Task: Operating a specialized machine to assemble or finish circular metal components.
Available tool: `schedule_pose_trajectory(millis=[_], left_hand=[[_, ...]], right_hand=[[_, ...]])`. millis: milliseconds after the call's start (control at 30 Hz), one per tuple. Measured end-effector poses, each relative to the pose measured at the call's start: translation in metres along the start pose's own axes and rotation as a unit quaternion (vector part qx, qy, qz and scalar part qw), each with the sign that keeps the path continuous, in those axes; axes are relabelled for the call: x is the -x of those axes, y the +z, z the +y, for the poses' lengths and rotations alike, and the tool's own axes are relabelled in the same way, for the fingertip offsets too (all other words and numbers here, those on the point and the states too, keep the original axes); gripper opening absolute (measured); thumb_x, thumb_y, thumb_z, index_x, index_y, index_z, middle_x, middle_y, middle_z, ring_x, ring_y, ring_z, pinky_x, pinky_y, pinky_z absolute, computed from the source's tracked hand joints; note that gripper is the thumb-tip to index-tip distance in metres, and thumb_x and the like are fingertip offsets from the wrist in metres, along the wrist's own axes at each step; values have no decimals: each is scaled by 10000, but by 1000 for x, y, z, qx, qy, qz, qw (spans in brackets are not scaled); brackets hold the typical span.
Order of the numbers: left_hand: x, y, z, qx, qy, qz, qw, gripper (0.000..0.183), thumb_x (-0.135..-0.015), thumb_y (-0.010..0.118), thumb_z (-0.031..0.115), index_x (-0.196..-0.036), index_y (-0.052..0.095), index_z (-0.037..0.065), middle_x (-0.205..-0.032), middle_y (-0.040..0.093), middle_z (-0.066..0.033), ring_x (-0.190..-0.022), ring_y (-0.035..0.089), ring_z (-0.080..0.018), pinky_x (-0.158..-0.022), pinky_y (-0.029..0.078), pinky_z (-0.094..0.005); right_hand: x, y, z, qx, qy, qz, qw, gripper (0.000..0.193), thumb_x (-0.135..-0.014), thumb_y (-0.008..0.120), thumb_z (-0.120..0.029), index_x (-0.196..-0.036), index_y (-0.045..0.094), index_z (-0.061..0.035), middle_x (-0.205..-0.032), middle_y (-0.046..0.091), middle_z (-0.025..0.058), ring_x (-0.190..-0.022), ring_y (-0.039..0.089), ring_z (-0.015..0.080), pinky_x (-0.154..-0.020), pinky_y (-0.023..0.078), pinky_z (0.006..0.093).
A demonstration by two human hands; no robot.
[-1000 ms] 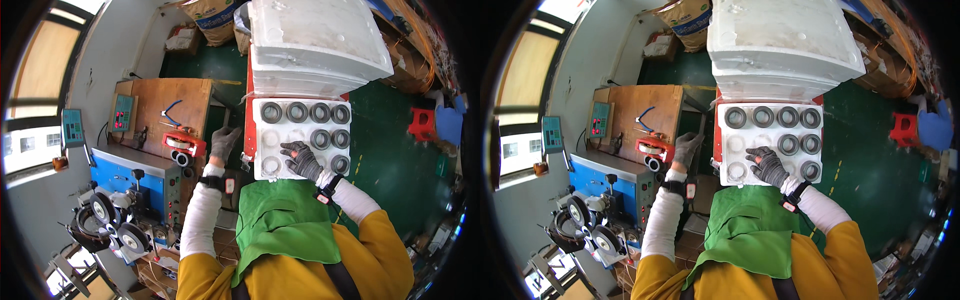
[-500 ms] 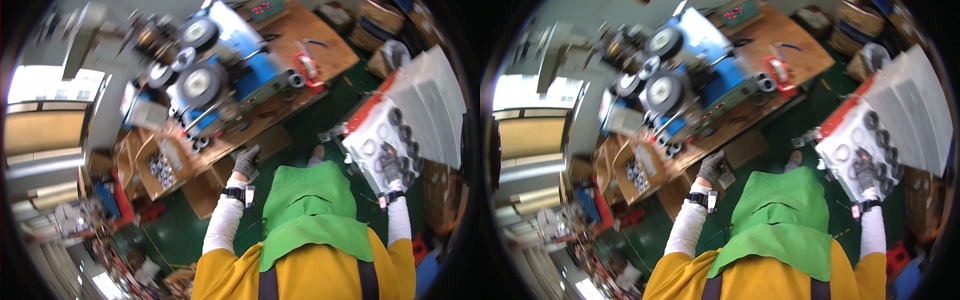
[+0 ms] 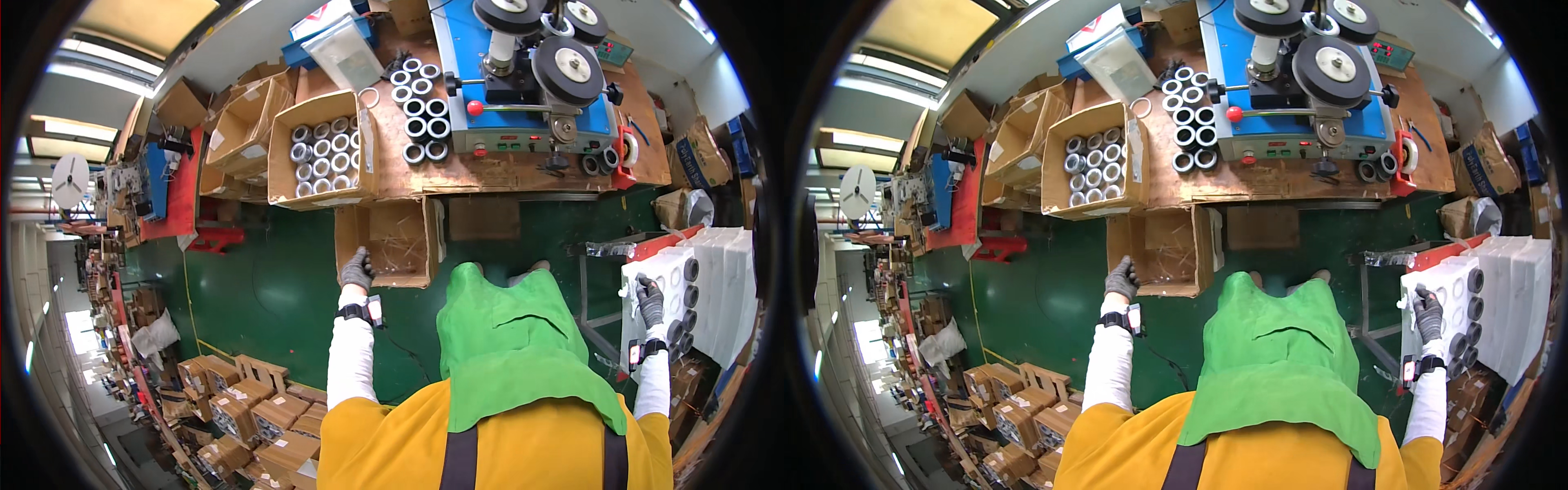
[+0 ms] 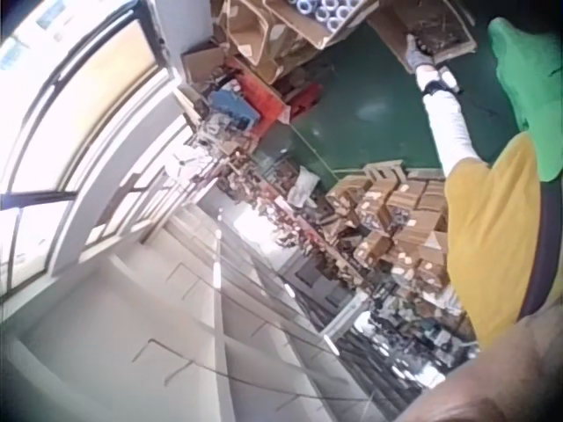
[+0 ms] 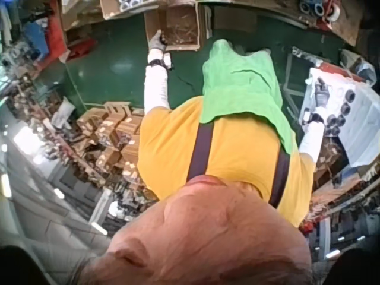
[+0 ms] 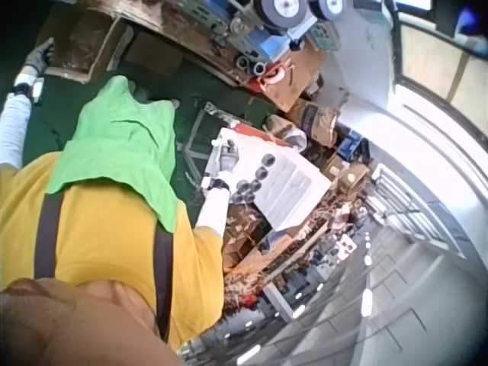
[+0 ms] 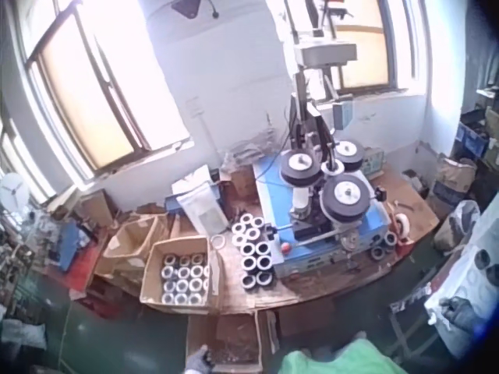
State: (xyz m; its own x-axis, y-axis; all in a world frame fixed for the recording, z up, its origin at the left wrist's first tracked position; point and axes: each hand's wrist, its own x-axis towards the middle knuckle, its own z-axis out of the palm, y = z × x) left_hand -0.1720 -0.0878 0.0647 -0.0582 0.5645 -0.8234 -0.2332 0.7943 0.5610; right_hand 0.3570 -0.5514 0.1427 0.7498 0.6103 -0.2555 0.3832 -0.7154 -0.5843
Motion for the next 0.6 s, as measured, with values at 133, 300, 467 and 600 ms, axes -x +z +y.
schedule_pose_trajectory(millis=[133,300,467,600], left_hand=[[-23,-19,3,9,7,71,997,171,-753,623,233,-681,546,98,-514,469,17,-384,386,-96,-352,317,-226],[-55,-33,-5,-16,14,49,999,246,-768,592,313,-812,559,73,-669,565,-41,-500,508,-141,-417,413,-262],[-56,-28,-2,-138,-55,-15,989,729,-729,519,543,-1231,311,58,-1213,399,-130,-948,492,-292,-717,454,-391],[-34,-10,16,-170,-75,35,982,854,-674,520,617,-1279,242,82,-1308,253,-156,-1081,373,-398,-882,320,-489]], right_hand=[[13,2,-21,12,10,-10,1000,207,-753,531,-34,-957,552,-5,-842,585,87,-718,552,153,-673,442,259],[32,-3,-18,50,62,-11,997,183,-740,538,-48,-916,583,-29,-789,601,64,-702,554,132,-658,439,244],[59,0,-11,74,86,-19,993,166,-736,526,-36,-888,592,-22,-779,603,78,-714,556,145,-677,437,255],[73,9,-5,26,130,-14,991,159,-729,526,-31,-872,595,-17,-787,605,91,-720,560,157,-687,437,259]])
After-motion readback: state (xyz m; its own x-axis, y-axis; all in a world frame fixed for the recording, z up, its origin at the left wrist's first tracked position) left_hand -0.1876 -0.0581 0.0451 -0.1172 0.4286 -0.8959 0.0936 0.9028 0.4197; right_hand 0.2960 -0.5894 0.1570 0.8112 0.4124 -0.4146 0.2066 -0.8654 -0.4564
